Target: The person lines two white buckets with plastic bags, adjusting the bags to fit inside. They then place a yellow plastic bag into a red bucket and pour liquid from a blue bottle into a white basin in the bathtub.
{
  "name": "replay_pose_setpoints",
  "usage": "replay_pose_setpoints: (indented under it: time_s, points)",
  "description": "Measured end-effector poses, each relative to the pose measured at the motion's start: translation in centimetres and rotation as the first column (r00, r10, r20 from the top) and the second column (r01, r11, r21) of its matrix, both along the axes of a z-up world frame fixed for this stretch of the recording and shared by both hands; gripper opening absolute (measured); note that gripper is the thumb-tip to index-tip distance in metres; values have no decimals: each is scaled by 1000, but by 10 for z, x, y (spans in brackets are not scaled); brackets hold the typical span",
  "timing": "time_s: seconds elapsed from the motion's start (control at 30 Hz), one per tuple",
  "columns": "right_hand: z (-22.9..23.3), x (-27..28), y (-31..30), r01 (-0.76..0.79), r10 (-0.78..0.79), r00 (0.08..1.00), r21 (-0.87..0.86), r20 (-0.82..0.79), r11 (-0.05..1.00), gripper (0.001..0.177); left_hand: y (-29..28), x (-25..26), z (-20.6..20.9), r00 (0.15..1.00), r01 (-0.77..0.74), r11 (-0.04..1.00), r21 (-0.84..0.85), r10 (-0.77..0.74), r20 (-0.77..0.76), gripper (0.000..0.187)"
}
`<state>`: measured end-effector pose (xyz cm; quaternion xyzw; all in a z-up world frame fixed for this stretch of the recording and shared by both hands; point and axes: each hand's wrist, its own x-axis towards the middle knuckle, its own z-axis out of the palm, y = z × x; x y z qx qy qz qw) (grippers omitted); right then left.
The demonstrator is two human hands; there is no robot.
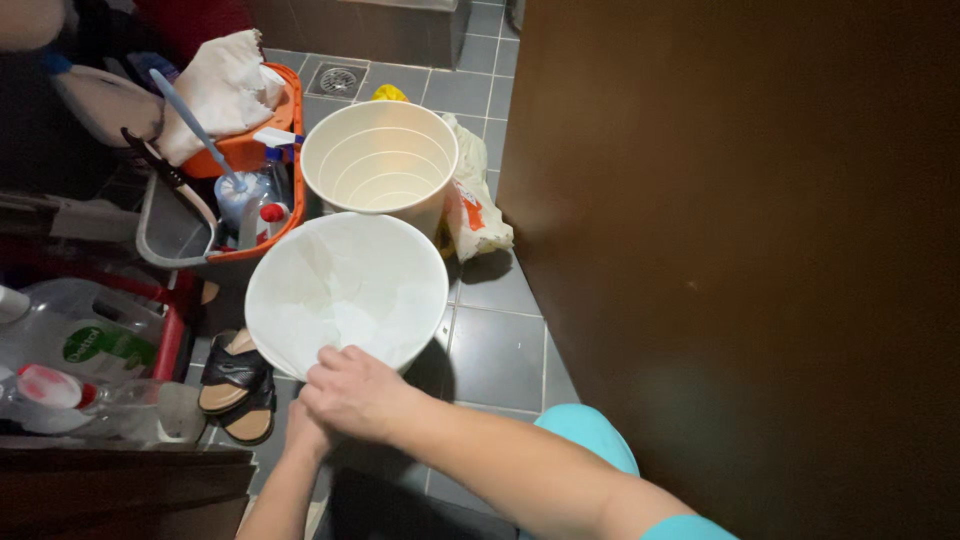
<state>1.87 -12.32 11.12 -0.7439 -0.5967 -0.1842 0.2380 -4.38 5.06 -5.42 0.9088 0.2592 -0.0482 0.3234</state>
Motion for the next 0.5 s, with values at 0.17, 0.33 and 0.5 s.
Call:
replay_pose_setpoints:
  time_s: [0.17, 0.33, 0.5]
  points:
    - [-2, 2, 26, 63, -66, 997, -84, -36, 994, 17, -9, -9, 45, 991, 45, 975, 219, -16, -133, 42]
    - [-1, 4, 51, -22, 22, 1000, -125, 0, 992, 15, -6, -19, 93, 968, -162, 982, 94, 177, -176, 49]
    - [1, 7, 61, -4, -2, 999, -152, -40, 988, 15, 2, -30, 88, 981, -41, 964, 262, 89, -173, 44]
